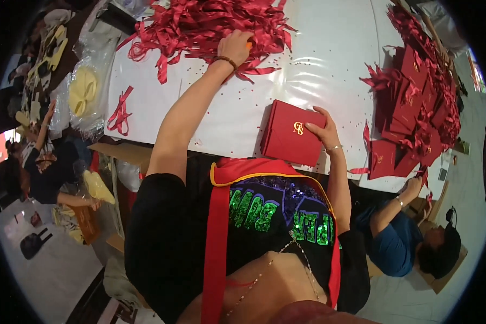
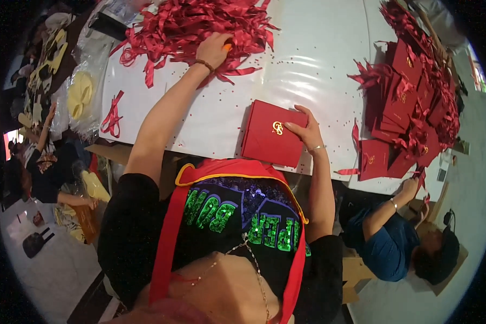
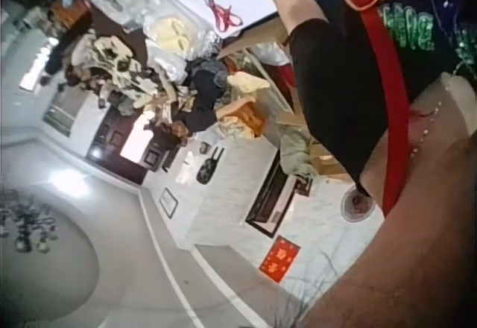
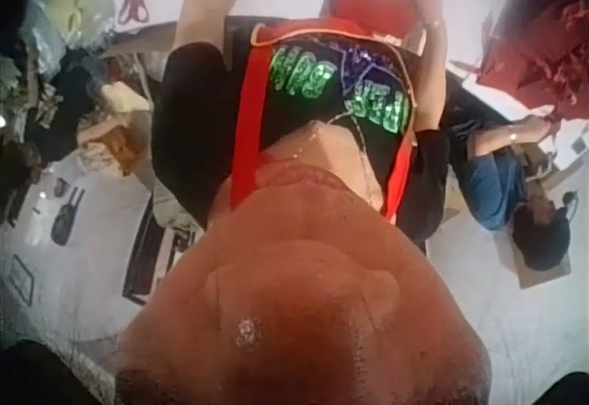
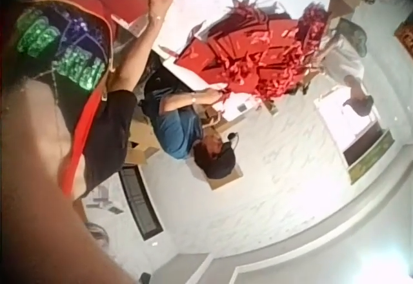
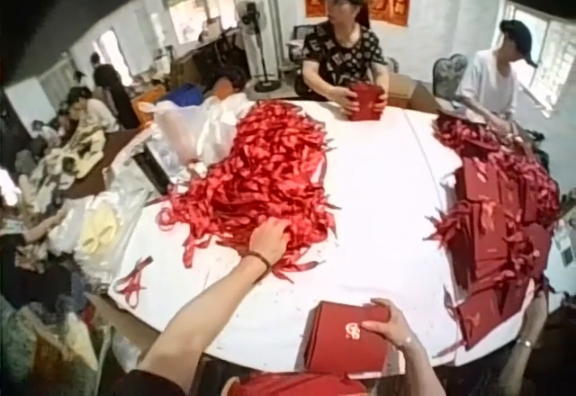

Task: Tying red ribbons onto red gift envelopes or invitations.

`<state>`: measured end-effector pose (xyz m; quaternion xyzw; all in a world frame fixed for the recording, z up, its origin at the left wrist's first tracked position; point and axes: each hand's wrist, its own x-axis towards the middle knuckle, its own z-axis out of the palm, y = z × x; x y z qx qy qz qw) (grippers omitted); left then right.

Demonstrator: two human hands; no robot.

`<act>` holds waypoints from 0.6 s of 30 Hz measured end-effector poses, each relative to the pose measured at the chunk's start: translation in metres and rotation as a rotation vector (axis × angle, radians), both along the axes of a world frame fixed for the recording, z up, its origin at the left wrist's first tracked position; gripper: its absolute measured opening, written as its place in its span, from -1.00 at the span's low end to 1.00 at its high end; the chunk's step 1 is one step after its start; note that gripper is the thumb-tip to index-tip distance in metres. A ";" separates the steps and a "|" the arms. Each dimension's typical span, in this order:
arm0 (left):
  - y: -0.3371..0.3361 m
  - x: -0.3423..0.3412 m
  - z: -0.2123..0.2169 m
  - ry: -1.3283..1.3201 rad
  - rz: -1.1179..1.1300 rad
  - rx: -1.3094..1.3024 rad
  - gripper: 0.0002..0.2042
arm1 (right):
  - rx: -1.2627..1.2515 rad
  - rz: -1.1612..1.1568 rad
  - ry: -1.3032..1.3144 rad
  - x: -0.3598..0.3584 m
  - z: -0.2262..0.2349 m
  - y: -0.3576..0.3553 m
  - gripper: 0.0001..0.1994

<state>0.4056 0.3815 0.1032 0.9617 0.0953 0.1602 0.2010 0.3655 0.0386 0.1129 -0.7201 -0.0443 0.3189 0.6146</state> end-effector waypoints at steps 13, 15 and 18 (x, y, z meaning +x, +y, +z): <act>-0.057 -0.043 -0.009 -0.197 -0.419 0.335 -0.84 | -0.228 0.173 0.049 0.014 0.013 -0.004 -0.51; -0.072 -0.033 -0.025 -0.115 -0.296 0.368 -0.82 | -0.187 0.181 0.030 0.016 0.017 0.002 -0.50; -0.075 -0.023 -0.036 0.021 -0.174 0.260 -0.80 | -0.140 0.181 -0.005 0.015 0.015 0.003 -0.49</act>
